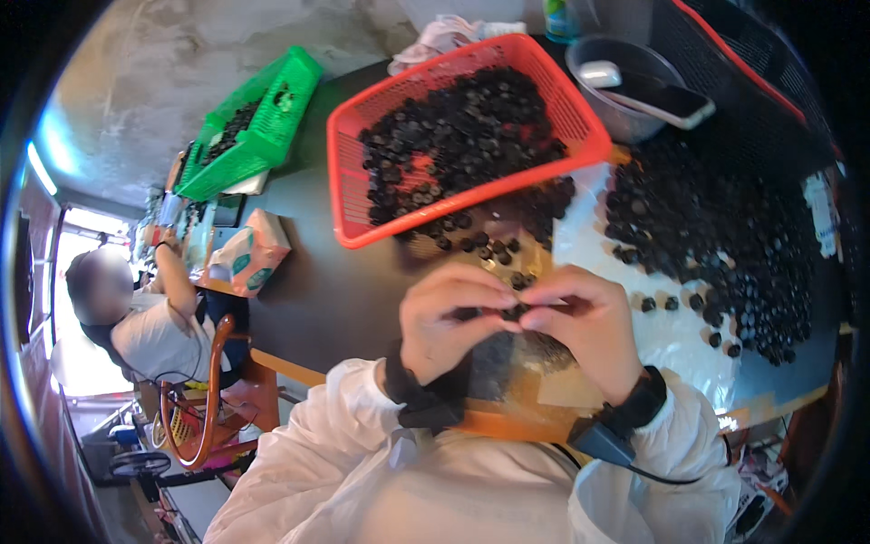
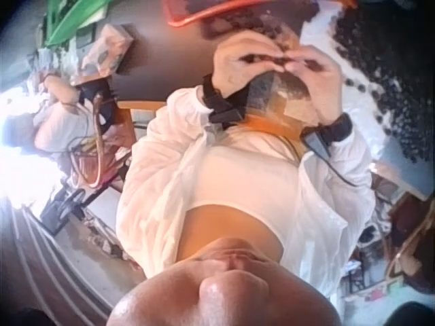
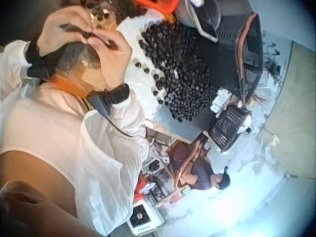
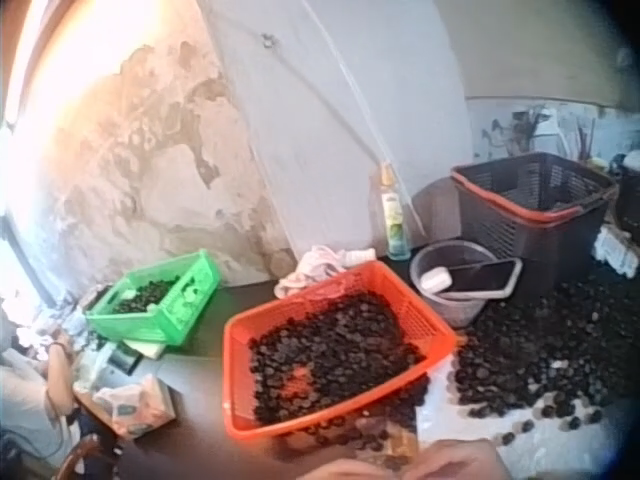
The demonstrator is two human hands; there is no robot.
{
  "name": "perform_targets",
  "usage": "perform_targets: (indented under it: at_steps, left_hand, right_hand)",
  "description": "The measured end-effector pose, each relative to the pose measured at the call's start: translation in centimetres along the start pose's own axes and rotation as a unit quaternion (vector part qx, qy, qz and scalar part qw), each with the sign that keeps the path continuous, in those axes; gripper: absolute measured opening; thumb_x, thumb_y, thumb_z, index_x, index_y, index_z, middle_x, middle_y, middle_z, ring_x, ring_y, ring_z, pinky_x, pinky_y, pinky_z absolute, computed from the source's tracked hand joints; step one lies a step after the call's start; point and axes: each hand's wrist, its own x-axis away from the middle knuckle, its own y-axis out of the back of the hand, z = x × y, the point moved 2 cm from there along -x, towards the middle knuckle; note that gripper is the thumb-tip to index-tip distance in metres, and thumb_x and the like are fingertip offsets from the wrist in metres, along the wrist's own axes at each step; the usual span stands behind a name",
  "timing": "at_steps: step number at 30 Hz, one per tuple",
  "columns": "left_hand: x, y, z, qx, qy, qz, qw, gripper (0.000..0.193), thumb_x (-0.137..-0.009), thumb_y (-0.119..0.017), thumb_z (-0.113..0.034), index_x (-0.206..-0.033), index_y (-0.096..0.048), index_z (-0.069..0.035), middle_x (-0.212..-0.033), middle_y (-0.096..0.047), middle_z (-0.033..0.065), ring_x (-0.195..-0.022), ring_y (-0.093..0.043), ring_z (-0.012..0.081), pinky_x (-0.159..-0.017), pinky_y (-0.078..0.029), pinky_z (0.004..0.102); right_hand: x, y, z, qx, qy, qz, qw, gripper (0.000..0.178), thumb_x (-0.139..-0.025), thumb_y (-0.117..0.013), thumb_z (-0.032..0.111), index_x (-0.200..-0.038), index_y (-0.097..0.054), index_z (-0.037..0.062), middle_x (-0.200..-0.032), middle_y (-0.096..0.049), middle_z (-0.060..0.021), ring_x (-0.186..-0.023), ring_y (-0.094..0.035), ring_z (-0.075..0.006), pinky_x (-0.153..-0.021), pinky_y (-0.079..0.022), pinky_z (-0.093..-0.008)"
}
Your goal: The recorder is assembling small black shoe components, possibly lace toggles or eyelets, by inserting small metal pins or springs into plastic housings.
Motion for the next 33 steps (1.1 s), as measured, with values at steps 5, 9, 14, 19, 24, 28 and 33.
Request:
perform_targets:
  at_steps: [5, 9, 14, 19, 24, 28, 33]
  left_hand:
    - [0.6, 0.4, 0.5, 0.038, 0.029, -0.020, 0.999, 0.029, -0.069, -0.080, 0.001, -0.096, -0.069, -0.001, -0.095, -0.067, 0.0119, -0.077, -0.064, 0.0163, -0.067, -0.053, 0.0261]
    - [0.6, 0.2, 0.4, 0.047, 0.068, -0.026, 0.996, 0.029, -0.071, -0.080, 0.001, -0.097, -0.067, 0.000, -0.097, -0.067, 0.0118, -0.077, -0.063, 0.0149, -0.067, -0.052, 0.0257]
    - [0.6, 0.1, 0.2, 0.024, 0.040, -0.024, 0.999, 0.028, -0.071, -0.079, 0.002, -0.097, -0.067, 0.001, -0.097, -0.067, 0.0127, -0.079, -0.064, 0.0166, -0.068, -0.053, 0.0262]
    - [0.8, 0.0, 0.4, 0.046, 0.025, -0.018, 0.998, 0.027, -0.071, -0.077, 0.004, -0.097, -0.067, 0.001, -0.097, -0.067, 0.0139, -0.083, -0.065, 0.0185, -0.070, -0.054, 0.0275]
    - [0.7, 0.0, 0.3, 0.054, 0.030, -0.022, 0.998, 0.027, -0.071, -0.077, 0.006, -0.096, -0.067, 0.002, -0.097, -0.067, 0.0144, -0.085, -0.065, 0.0198, -0.072, -0.055, 0.0284]
    - [0.9, 0.2, 0.6, 0.046, 0.039, -0.019, 0.998, 0.029, -0.070, -0.077, 0.007, -0.096, -0.065, 0.002, -0.099, -0.064, 0.0149, -0.089, -0.064, 0.0222, -0.077, -0.053, 0.0313]
    - [0.9, 0.2, 0.6, 0.033, 0.036, -0.006, 0.999, 0.032, -0.070, -0.076, 0.008, -0.099, -0.063, 0.002, -0.101, -0.062, 0.0160, -0.092, -0.062, 0.0237, -0.082, -0.052, 0.0335]
  right_hand:
    - [-0.6, -0.5, -0.2, -0.072, -0.060, 0.006, 0.996, 0.024, -0.078, -0.070, -0.007, -0.101, -0.065, -0.0022, -0.098, -0.065, -0.0070, -0.090, -0.061, -0.0125, -0.083, -0.051, -0.0257]
    - [-0.5, -0.3, -0.5, -0.117, -0.043, 0.021, 0.992, 0.024, -0.080, -0.069, -0.006, -0.104, -0.064, -0.0018, -0.098, -0.065, -0.0068, -0.090, -0.062, -0.0118, -0.083, -0.052, -0.0245]
    - [-0.2, -0.1, -0.2, -0.115, -0.057, 0.036, 0.991, 0.023, -0.081, -0.069, -0.005, -0.104, -0.065, -0.0019, -0.097, -0.066, -0.0063, -0.090, -0.064, -0.0118, -0.081, -0.052, -0.0236]
    - [-0.2, -0.2, 0.2, -0.111, -0.076, 0.042, 0.990, 0.026, -0.081, -0.069, -0.004, -0.107, -0.065, -0.0019, -0.096, -0.067, -0.0059, -0.087, -0.065, -0.0112, -0.081, -0.052, -0.0236]
    - [-0.2, -0.4, 0.5, -0.107, -0.065, 0.036, 0.992, 0.026, -0.082, -0.068, -0.005, -0.108, -0.065, -0.0016, -0.102, -0.066, -0.0061, -0.093, -0.063, -0.0115, -0.085, -0.051, -0.0248]
    - [-0.2, -0.4, 0.3, -0.145, -0.046, 0.038, 0.988, 0.024, -0.082, -0.067, -0.006, -0.106, -0.066, -0.0013, -0.106, -0.064, -0.0063, -0.098, -0.061, -0.0120, -0.089, -0.050, -0.0259]
    - [-0.1, -0.4, 0.6, -0.111, -0.040, 0.046, 0.992, 0.024, -0.082, -0.067, -0.006, -0.106, -0.066, -0.0017, -0.105, -0.064, -0.0064, -0.097, -0.061, -0.0129, -0.089, -0.050, -0.0262]
